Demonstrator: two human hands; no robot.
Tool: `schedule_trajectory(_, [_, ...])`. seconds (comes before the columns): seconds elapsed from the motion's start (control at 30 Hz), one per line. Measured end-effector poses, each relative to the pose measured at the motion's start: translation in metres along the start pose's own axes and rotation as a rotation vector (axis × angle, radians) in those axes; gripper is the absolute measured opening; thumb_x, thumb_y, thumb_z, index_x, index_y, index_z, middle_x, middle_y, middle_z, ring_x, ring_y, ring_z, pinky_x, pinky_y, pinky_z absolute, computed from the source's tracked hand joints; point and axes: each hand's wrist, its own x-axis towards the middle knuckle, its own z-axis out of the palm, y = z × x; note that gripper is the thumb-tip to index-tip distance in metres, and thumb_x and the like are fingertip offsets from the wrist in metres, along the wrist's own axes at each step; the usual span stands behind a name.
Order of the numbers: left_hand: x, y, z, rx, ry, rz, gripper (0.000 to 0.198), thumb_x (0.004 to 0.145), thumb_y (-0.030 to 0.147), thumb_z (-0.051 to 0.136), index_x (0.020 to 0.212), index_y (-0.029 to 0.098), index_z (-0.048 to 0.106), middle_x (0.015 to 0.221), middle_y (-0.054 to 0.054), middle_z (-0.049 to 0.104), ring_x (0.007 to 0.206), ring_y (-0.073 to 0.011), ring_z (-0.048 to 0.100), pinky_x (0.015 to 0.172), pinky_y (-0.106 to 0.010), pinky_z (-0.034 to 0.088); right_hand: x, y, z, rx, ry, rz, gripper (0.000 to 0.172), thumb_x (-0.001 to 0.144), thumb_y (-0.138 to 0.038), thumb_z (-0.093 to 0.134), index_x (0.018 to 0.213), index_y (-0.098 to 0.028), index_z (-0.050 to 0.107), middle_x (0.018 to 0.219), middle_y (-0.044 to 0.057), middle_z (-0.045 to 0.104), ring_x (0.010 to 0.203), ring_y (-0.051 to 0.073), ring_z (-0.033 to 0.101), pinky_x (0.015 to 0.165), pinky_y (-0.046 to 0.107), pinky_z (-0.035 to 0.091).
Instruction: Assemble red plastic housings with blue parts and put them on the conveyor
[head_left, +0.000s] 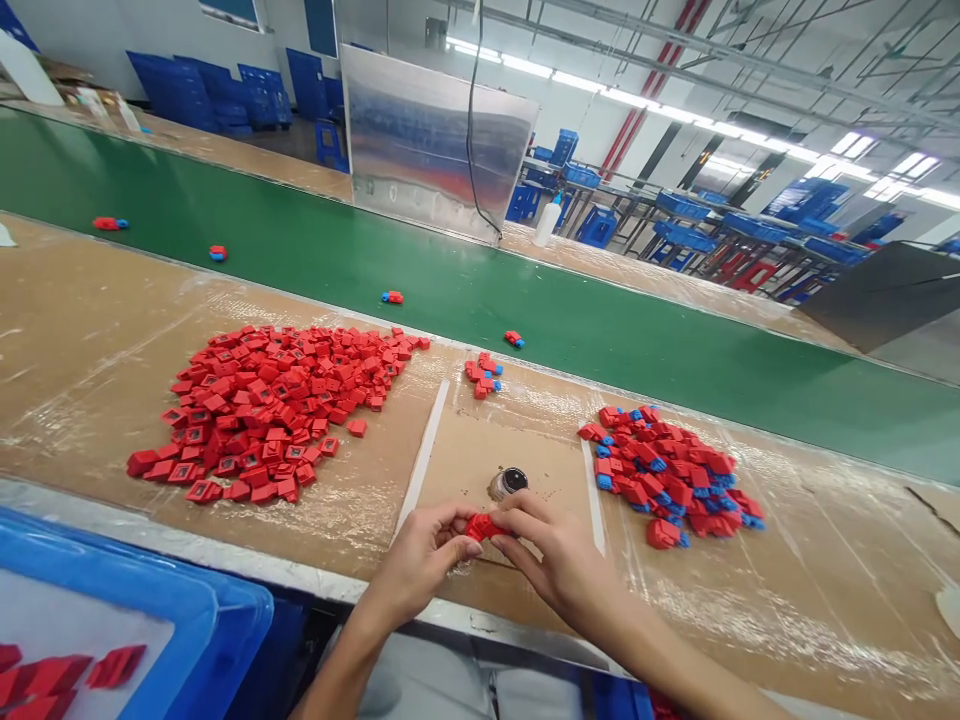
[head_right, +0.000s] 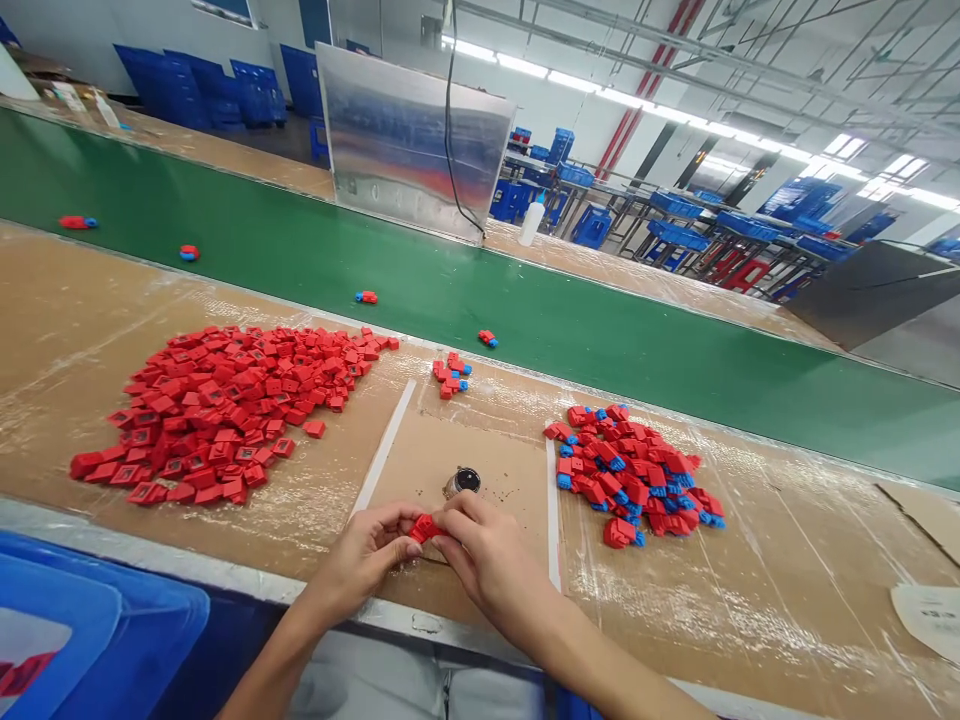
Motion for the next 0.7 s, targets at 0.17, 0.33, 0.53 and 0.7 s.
schedule_trajectory(0.17, [0.0,0.002,-0.003,0.157,-0.023,0.0,0.018,0.083,0.018,0.056,0.095,0.015,0.07,0.08,-0.002,0.066,0.074,-0.0145,0.054,0.067,-0.023,0.041,-0.006,-0.002,0.014,-0.082,0.034,-0.016,0.017,0.094,-0.015,0.044,0.093,-0.018,0.061,0.09,0.009,0.06,0.079,0.018,0.059,0.068,0.029,0.049])
schedule_trajectory(0.33, [0.001,0.002,0.002,0.224,-0.023,-0.029,0.019,0.083,0.024,0.057,0.094,0.014,0.069,0.076,-0.003,0.064,0.071,-0.0151,0.054,0.064,-0.023,0.041,-0.01,-0.003,0.022,-0.067,0.101,-0.014,0.018,0.094,-0.016,0.044,0.094,-0.018,0.062,0.089,0.009,0.063,0.077,0.018,0.06,0.067,0.029,0.051])
schedule_trajectory(0.53, [0.002,0.017,-0.017,0.237,-0.007,-0.103,0.049,0.071,0.025,0.068,0.12,0.02,0.061,0.079,0.0,0.063,0.066,-0.0154,0.057,0.063,-0.025,0.045,-0.038,0.02,-0.021,0.06,0.268,0.182,0.015,0.091,-0.024,0.052,0.096,-0.021,0.066,0.093,0.008,0.071,0.083,0.02,0.068,0.072,0.031,0.055])
schedule_trajectory(0.7, [0.018,0.036,-0.084,0.769,0.555,0.017,0.05,0.08,0.049,0.055,0.12,0.019,0.058,0.086,-0.004,0.06,0.073,-0.0203,0.059,0.073,-0.033,0.048,-0.112,0.104,-0.083,-0.106,0.578,0.634,0.03,0.081,-0.045,0.06,0.096,-0.021,0.068,0.092,0.009,0.075,0.079,0.027,0.071,0.072,0.039,0.058])
